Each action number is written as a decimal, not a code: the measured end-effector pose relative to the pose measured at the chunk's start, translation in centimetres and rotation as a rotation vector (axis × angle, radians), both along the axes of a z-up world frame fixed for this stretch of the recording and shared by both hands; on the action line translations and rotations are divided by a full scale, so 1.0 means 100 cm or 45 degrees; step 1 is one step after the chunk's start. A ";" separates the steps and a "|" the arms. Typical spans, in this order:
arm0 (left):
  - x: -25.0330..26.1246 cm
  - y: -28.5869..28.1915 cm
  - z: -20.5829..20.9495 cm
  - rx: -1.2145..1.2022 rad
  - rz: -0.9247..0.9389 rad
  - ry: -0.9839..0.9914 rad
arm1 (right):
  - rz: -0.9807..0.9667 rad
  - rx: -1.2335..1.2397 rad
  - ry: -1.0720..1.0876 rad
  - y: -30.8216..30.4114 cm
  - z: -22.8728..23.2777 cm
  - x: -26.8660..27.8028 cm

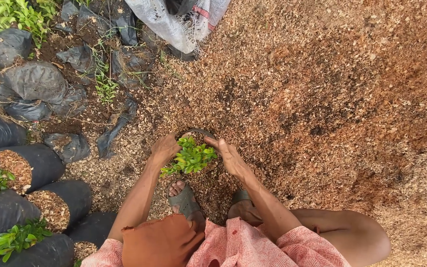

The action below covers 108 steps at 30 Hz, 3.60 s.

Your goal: Transplanting small green seedlings into individual black plastic bags filled with soil and mulch.

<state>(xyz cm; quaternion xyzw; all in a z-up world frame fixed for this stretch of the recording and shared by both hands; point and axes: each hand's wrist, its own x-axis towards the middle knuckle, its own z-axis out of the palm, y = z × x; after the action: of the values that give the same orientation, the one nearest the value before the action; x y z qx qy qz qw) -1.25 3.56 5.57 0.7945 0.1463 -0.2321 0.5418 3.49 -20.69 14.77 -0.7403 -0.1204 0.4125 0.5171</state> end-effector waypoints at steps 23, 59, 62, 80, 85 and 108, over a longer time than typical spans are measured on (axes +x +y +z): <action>0.023 -0.018 -0.035 -0.081 0.200 -0.149 | -0.343 -0.082 -0.403 0.009 -0.032 -0.016; -0.005 -0.032 -0.095 -0.132 0.256 -0.391 | 0.616 -0.366 0.024 0.035 -0.041 0.024; -0.006 -0.018 -0.093 -0.099 0.222 -0.256 | 0.194 -0.134 -0.206 0.014 -0.050 0.005; 0.000 -0.032 0.027 0.282 0.143 0.254 | 0.009 0.021 0.031 -0.002 -0.008 0.015; 0.007 -0.037 0.016 0.265 0.184 0.124 | 0.321 -0.227 0.007 0.005 -0.080 0.021; -0.112 -0.042 -0.119 0.383 -0.022 -0.436 | 0.473 -0.434 -0.762 0.005 -0.043 -0.013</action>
<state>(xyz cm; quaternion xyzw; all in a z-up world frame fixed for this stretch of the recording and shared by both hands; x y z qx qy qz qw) -12.41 -0.63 -6.34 0.8954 0.0784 -0.0740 0.4321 2.16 -20.23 10.44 -0.8688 -0.3274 0.2791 0.2453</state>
